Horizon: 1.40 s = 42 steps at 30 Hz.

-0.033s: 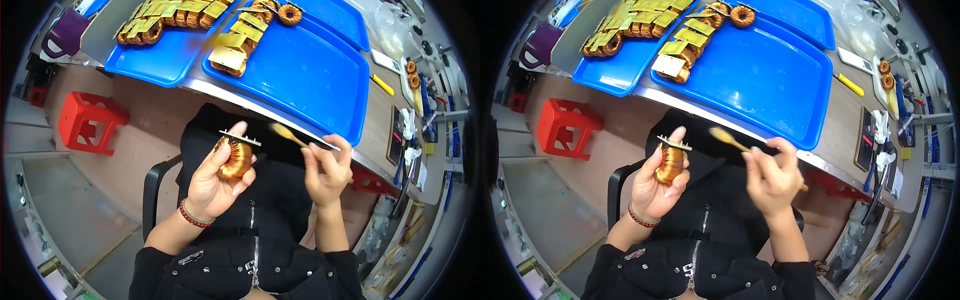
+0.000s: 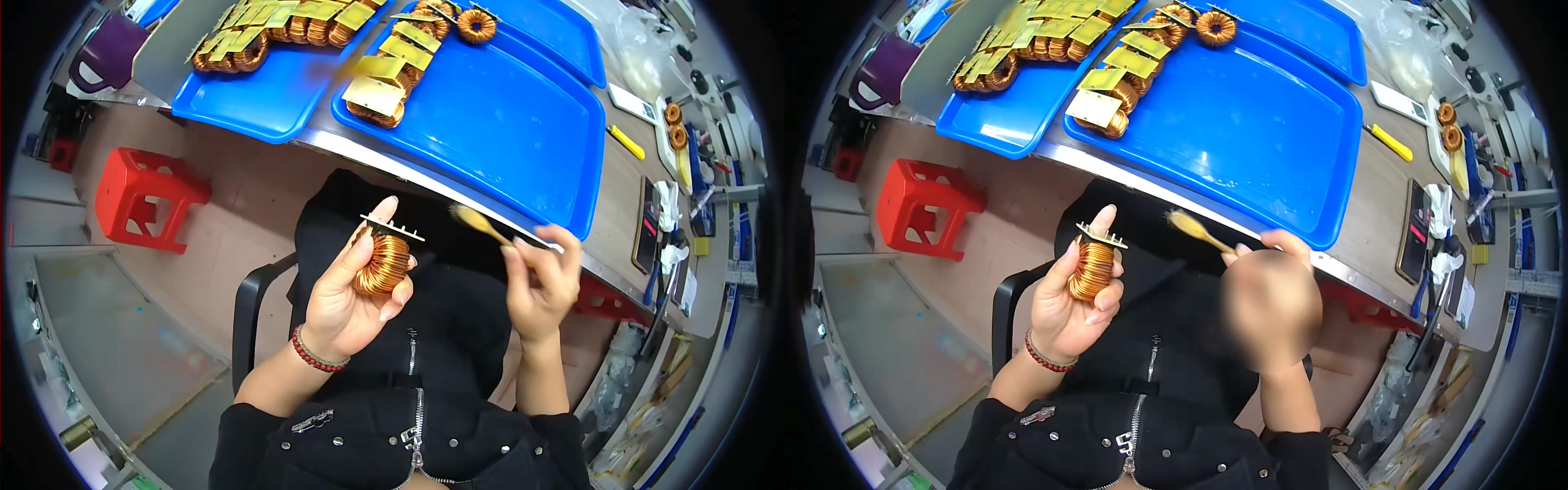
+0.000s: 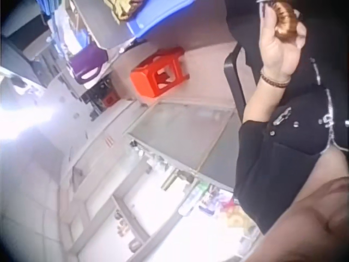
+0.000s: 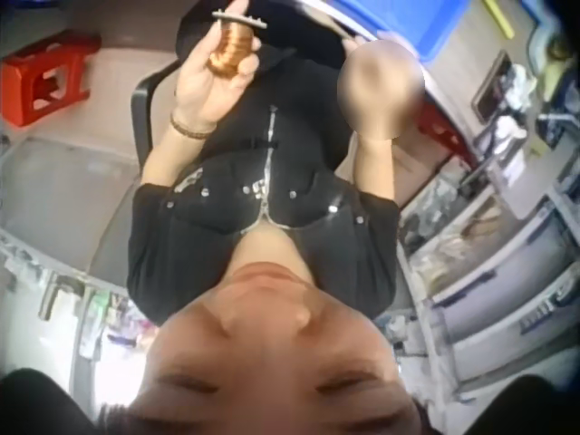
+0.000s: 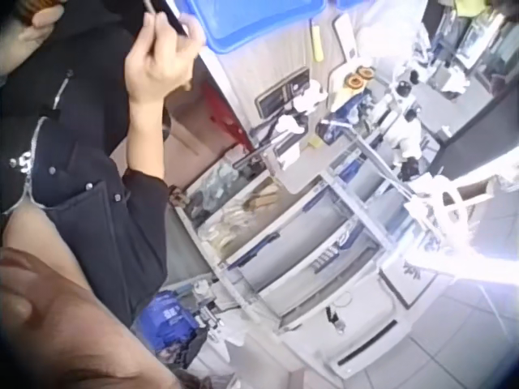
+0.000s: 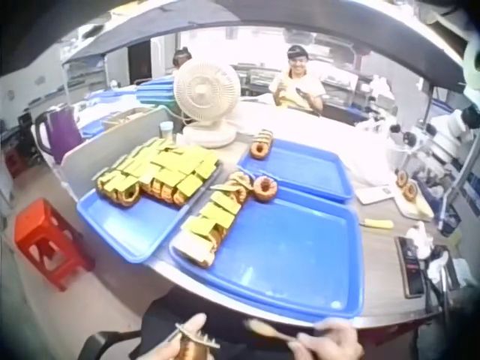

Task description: The person repeatedly picks up small toroidal electronic components from a blue tray and uses a small brush to clean the copper windings. After brushing, the person places the component back onto the tray. The task is performed one item at a time in a repetitive cycle.

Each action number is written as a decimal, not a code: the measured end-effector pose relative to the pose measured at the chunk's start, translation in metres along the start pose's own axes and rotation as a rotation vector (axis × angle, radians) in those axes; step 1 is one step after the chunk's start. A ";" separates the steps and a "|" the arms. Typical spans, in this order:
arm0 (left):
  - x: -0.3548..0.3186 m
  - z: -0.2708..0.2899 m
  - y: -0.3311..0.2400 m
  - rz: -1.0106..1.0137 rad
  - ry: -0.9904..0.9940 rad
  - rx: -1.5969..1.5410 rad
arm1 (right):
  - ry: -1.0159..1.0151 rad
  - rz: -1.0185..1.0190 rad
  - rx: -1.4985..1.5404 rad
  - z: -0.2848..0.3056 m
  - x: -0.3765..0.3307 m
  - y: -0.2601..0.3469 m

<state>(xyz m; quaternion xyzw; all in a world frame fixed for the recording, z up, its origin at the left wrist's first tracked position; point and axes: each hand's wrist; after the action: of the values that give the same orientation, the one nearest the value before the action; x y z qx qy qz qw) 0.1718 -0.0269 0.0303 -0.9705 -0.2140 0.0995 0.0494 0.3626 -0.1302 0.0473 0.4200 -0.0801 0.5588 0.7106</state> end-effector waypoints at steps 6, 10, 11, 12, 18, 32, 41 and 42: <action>0.013 -0.010 0.008 0.012 -0.003 -0.110 | -0.032 0.257 0.177 -0.014 0.003 0.011; 0.014 -0.006 0.002 -0.022 0.083 -0.099 | -0.027 -0.070 0.218 -0.006 -0.014 -0.012; 0.017 -0.008 0.002 -0.061 0.090 -0.046 | -0.027 -0.129 0.370 -0.004 -0.014 -0.015; 0.019 -0.009 0.002 -0.089 0.099 0.005 | -0.032 -0.193 0.514 -0.002 -0.015 -0.017; 0.019 -0.015 0.010 -0.257 0.010 0.396 | 0.274 -0.278 0.886 -0.022 0.007 0.020; 0.015 -0.014 0.012 -0.012 0.219 0.214 | 0.202 -0.078 0.910 -0.039 0.012 0.031; 0.009 -0.011 0.008 -0.114 0.155 -0.015 | -0.082 -0.244 0.921 -0.027 -0.001 0.035; 0.010 -0.012 0.003 -0.047 0.147 -0.079 | -0.126 -0.157 0.836 -0.026 -0.008 0.031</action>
<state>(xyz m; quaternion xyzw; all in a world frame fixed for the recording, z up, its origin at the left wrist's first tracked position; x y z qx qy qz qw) 0.1846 -0.0264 0.0398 -0.9710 -0.2365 0.0182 0.0290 0.3240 -0.1176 0.0419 0.7100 0.1424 0.4607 0.5132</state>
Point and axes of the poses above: each hand's wrist, its own x-axis towards the middle knuckle, its own z-axis out of the back of the hand, y = z × x, and after that the axes turned 6 degrees about z, right-handed
